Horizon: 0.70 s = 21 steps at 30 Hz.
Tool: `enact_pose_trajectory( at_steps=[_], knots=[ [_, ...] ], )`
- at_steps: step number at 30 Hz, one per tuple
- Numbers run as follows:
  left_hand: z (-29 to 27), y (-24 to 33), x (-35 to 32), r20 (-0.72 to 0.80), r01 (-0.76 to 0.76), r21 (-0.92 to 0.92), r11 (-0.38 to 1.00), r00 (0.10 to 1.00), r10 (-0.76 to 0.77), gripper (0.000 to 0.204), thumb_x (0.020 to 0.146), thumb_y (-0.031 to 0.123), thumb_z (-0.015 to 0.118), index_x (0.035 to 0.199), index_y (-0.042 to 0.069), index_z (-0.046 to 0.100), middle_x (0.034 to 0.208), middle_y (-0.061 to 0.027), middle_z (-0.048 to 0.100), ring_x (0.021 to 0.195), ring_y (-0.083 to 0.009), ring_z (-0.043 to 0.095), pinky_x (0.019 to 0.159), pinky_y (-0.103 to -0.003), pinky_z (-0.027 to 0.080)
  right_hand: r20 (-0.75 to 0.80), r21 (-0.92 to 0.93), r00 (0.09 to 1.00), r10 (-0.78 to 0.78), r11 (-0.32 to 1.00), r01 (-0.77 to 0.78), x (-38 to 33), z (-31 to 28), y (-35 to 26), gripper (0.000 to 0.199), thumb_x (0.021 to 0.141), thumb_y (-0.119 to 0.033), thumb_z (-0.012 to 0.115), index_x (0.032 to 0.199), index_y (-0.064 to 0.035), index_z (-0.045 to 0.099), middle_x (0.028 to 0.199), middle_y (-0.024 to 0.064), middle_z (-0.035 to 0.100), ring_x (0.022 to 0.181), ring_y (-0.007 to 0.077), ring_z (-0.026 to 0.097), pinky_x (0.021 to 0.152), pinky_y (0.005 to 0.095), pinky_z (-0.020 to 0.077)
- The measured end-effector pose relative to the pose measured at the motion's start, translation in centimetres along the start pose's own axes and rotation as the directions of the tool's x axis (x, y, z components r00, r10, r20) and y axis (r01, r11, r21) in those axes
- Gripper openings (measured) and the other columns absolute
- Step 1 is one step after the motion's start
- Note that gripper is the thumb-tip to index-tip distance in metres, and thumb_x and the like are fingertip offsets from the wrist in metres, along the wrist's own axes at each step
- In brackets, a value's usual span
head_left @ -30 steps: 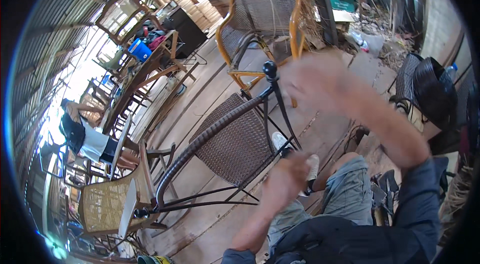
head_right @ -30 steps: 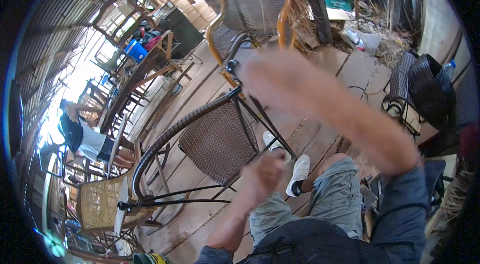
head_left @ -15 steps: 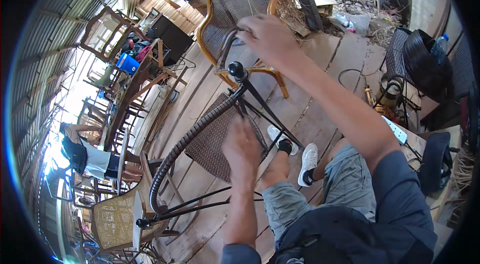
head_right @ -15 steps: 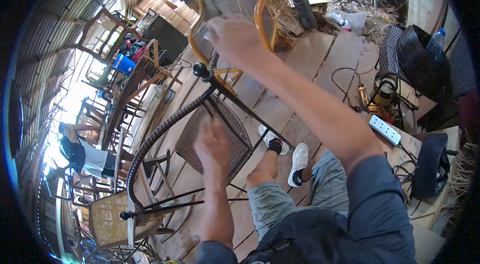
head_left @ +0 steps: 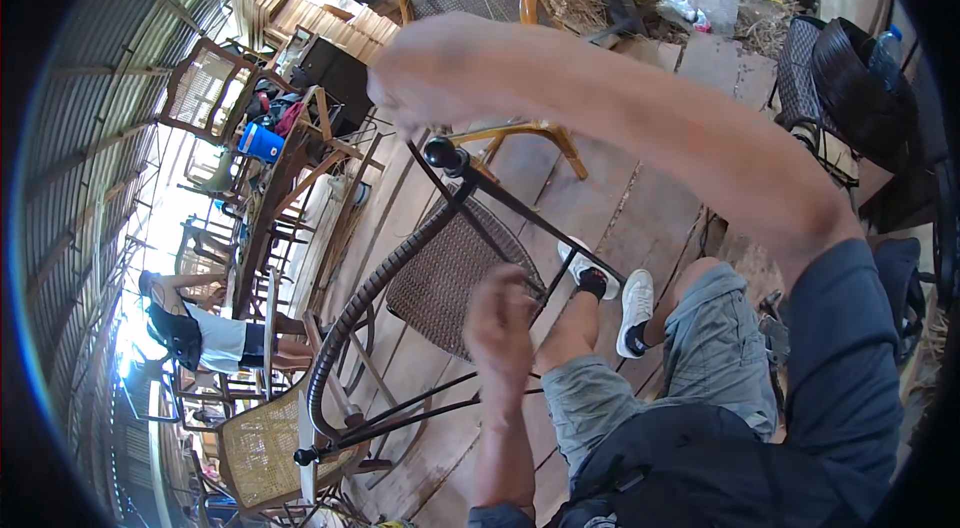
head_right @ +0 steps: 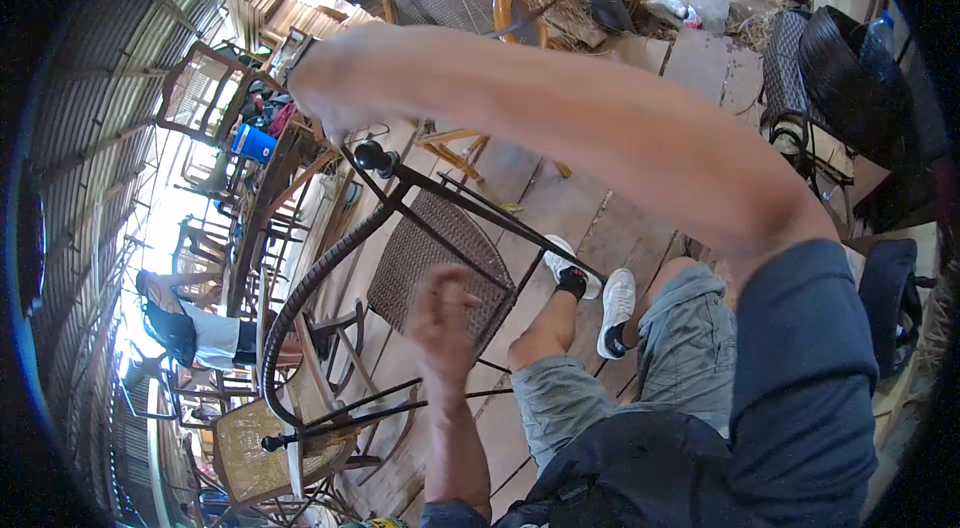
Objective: Weaving synthetic rattan strips around a metal chair frame to form the seat and backrest.
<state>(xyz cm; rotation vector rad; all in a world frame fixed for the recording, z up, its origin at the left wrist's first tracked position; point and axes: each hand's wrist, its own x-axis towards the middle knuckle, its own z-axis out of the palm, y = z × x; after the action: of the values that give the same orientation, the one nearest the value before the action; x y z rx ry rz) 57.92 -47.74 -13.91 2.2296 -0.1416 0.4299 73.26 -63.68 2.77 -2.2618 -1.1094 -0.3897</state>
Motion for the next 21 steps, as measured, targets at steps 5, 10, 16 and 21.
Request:
enact_pose_trajectory(
  at_steps=[5,10,16,21],
  knots=[
    [-0.2,0.7,6.1,-0.272,-0.119,0.051,0.992,0.954,0.128,0.033,0.092,0.012,0.044,0.124,0.004,0.045,0.08,-0.0039,0.058,0.059,-0.0052,0.044,0.055,-0.02,0.037,0.14,0.294,0.971,-0.195,0.944,0.147,6.8,10.5,9.7,0.027,0.065,-0.028,0.075,0.067,-0.0035,0.062,0.057,0.0068,0.057,0.049,0.0156,0.05,0.046,0.0316,0.0405],
    [-0.5,-0.1,8.0,-0.146,-0.145,0.232,0.962,0.972,0.182,0.029,0.093,0.016,0.045,0.117,0.0,0.052,0.086,-0.0087,0.056,0.065,-0.0154,0.052,0.062,-0.028,0.043,0.395,0.763,0.905,-0.157,0.605,-0.228,6.1,21.8,11.5,0.018,0.069,-0.027,0.065,0.071,-0.0091,0.062,0.06,0.0022,0.056,0.051,0.0172,0.05,0.047,0.0313,0.0407],
    [0.2,1.0,4.9,-0.143,-0.084,0.58,0.81,0.969,0.203,0.018,0.091,0.015,0.048,0.087,0.0,0.057,0.073,-0.0188,0.058,0.063,-0.0336,0.058,0.055,-0.04,0.044,-0.691,0.19,0.703,0.169,0.981,-0.049,0.1,18.4,9.6,0.023,0.08,-0.023,0.058,0.084,-0.0005,0.06,0.077,0.0175,0.059,0.066,0.0364,0.056,0.065,0.0433,0.0448],
    [1.9,1.0,-3.1,0.06,-0.044,0.58,0.813,0.998,0.011,0.008,0.086,0.011,0.052,0.087,0.006,0.058,0.072,-0.0144,0.06,0.063,-0.0302,0.062,0.053,-0.04,0.047,-0.233,0.853,0.873,0.428,0.522,-0.028,-12.3,16.7,0.7,0.023,0.088,-0.019,0.051,0.103,-0.0024,0.056,0.082,0.0133,0.058,0.071,0.0199,0.059,0.065,0.0317,0.0454]
  ],
)
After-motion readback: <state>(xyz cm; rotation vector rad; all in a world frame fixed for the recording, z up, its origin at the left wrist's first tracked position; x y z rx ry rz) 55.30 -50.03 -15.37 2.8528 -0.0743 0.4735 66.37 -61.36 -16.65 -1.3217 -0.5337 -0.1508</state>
